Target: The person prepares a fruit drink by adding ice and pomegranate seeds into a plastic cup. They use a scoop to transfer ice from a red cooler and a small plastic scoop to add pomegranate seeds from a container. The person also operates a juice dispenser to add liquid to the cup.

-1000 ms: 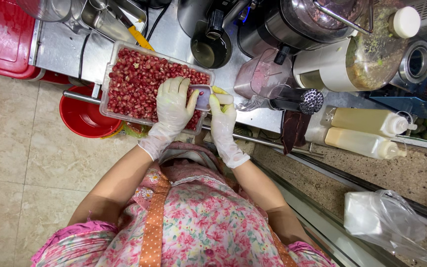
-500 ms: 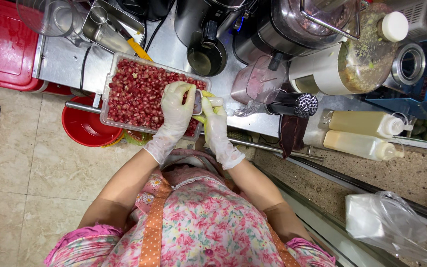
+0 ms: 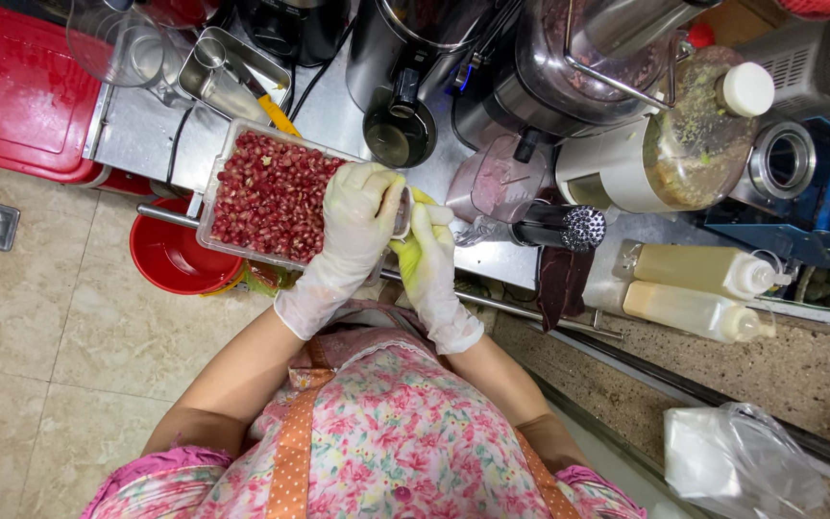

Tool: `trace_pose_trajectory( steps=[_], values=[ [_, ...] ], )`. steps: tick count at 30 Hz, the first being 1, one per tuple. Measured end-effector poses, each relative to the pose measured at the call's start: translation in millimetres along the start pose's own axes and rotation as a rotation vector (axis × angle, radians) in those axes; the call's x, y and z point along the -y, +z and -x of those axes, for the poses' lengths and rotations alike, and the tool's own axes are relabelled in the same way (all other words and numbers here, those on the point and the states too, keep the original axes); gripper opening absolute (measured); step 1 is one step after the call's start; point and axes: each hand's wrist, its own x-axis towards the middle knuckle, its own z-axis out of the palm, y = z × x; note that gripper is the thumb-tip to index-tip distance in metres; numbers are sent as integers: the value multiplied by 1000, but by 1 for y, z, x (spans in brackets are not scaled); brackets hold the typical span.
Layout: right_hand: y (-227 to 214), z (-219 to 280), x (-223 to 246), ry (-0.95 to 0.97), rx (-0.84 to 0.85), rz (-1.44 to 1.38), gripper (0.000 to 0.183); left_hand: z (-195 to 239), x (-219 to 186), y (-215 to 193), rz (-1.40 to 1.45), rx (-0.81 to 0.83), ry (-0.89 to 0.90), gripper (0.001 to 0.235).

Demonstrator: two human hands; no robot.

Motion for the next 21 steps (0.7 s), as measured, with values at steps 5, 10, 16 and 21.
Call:
trace_pose_trajectory(
  steps=[5, 10, 16, 21],
  values=[
    [23, -1, 57, -64, -3, -42, 40, -46, -47, 1, 11, 26, 132, 9],
    [42, -14, 166, -296, 29, 93, 42, -126, -114, 43, 130, -43, 300, 8],
    [35, -60, 301, -569, 47, 256, 42, -239, -178, 154, 385, -134, 442, 10],
    [13, -117, 348, -597, -237, 387, 33, -285, -171, 234, 586, -115, 307, 13]
  ],
)
